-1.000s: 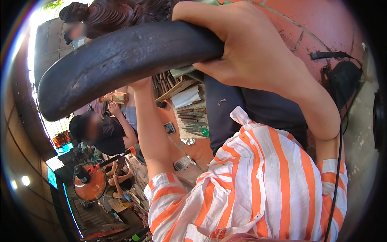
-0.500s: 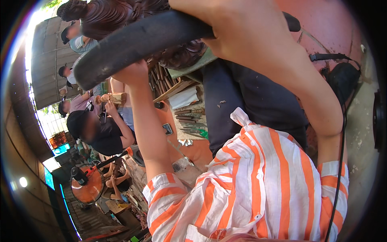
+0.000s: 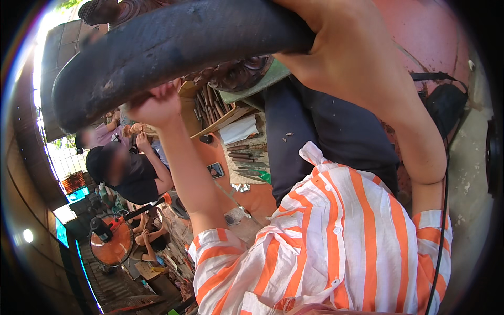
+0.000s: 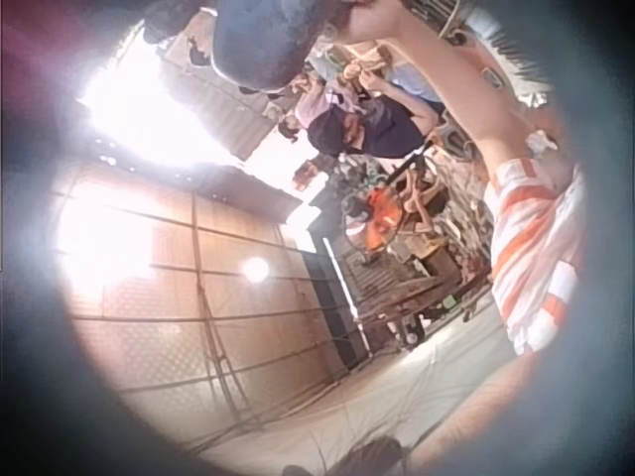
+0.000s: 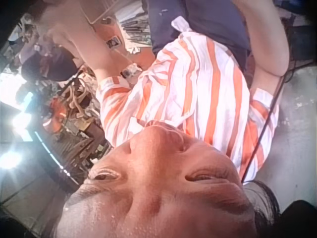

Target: The person carves a dark wooden sculpture using a chisel and mallet. They repeatedly strike the chisel to shape the wood, occasionally switching tools from a nearby container.

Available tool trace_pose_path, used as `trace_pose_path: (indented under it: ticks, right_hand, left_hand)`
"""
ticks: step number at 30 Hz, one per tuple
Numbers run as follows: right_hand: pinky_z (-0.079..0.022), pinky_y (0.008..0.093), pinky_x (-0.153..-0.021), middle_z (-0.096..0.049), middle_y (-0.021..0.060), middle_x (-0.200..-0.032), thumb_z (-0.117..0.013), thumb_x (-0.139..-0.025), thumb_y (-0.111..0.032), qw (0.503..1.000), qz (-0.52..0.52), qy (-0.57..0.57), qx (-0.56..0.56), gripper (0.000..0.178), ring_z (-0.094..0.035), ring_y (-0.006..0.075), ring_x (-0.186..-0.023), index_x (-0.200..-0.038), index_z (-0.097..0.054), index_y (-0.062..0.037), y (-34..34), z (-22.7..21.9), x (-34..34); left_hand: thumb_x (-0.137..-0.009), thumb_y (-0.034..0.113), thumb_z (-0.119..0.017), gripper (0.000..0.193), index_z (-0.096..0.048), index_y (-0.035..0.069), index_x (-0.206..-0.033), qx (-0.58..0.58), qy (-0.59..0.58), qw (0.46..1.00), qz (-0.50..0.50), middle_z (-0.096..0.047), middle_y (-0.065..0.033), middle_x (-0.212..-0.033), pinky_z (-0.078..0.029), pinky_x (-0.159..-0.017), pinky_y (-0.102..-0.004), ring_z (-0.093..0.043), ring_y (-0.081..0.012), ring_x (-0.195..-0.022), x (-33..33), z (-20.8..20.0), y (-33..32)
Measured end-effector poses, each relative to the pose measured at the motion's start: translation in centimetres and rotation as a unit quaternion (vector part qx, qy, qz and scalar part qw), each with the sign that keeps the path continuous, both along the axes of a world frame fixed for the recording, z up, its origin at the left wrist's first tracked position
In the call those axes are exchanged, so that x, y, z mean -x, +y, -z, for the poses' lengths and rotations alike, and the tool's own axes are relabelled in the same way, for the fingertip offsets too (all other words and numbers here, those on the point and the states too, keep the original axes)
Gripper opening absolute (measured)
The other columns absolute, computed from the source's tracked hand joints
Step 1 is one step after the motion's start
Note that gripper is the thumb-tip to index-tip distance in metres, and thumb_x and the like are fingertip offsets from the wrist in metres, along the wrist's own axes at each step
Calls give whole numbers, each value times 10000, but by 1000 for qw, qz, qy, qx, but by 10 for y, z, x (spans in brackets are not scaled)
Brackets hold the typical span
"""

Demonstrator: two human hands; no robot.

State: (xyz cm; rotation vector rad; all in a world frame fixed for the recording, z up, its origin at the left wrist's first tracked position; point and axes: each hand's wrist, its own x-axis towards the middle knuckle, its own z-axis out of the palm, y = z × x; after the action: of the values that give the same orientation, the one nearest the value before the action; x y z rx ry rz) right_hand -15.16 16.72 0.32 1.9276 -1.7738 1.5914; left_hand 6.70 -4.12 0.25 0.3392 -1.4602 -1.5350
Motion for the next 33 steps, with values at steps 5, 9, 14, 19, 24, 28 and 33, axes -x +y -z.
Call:
trace_pose_path:
  ticks: [5, 9, 14, 19, 24, 28, 33]
  right_hand:
    - [-464, 427, -599, -602, 124, -757, -703, -667, -46, 995, -41, -25, 86, 342, -615, 357, -726, -943, -505, -87, -8, 12, 2]
    - [-476, 433, -586, -614, 113, -759, -687, -698, -65, 995, -94, 0, -24, 315, -630, 343, -711, -955, -508, -92, -2, -1, 1]
    - [-490, 428, -574, -619, 103, -731, -681, -714, -87, 995, -22, 94, -40, 285, -648, 321, -693, -951, -522, -97, -24, 9, -9]
    - [-493, 421, -586, -626, 107, -734, -688, -700, -93, 988, 28, 143, -53, 266, -655, 313, -711, -921, -539, -92, -19, -6, -3]
    - [-497, 397, -625, -626, 135, -747, -709, -668, -90, 996, 57, 52, -37, 317, -644, 329, -734, -954, -573, -88, 1, 15, 15]
    - [-463, 346, -623, -573, 159, -711, -671, -700, -16, 987, 44, -129, -85, 310, -567, 279, -623, -1002, -606, -45, 26, 53, 17]
    - [-418, 296, -618, -519, 70, -694, -669, -715, -26, 927, 33, -286, -242, 246, -450, 116, -663, -939, -570, 2, 49, 113, 9]
  left_hand:
    - [-953, 450, -331, 475, -568, 39, -975, 94, 38, 995, -18, -372, 2, -536, -347, -550, -282, -364, -129, -483, 2, 33, -1]
    - [-943, 451, -390, 488, -560, -4, -996, -13, 65, 991, -120, -509, -79, -640, -463, -608, -372, -460, -185, -535, -1, 57, -6]
    - [-954, 435, -410, 492, -573, -7, -1097, 129, -4, 989, -75, -600, -131, -930, -494, -782, -428, -566, -257, -799, -31, 76, -53]
    - [-992, 432, -365, 500, -578, 5, -1143, 190, -69, 957, -208, -603, -155, -1194, -456, -951, -400, -587, -272, -1076, -12, 51, -30]
    - [-991, 489, -325, 545, -568, 38, -805, 35, 41, 902, 429, -568, -55, -658, -431, -584, -310, -505, -194, -528, -39, -33, -45]
    - [-924, 700, -310, 654, -467, 87, -757, 28, -123, 974, 190, -343, 29, -497, -268, -461, -257, -332, -84, -441, -90, -36, -8]
    - [-903, 574, -546, 524, -501, 55, -959, -62, -253, 965, -27, -479, -16, -712, -312, -427, -202, -389, -61, -459, -120, 25, 13]
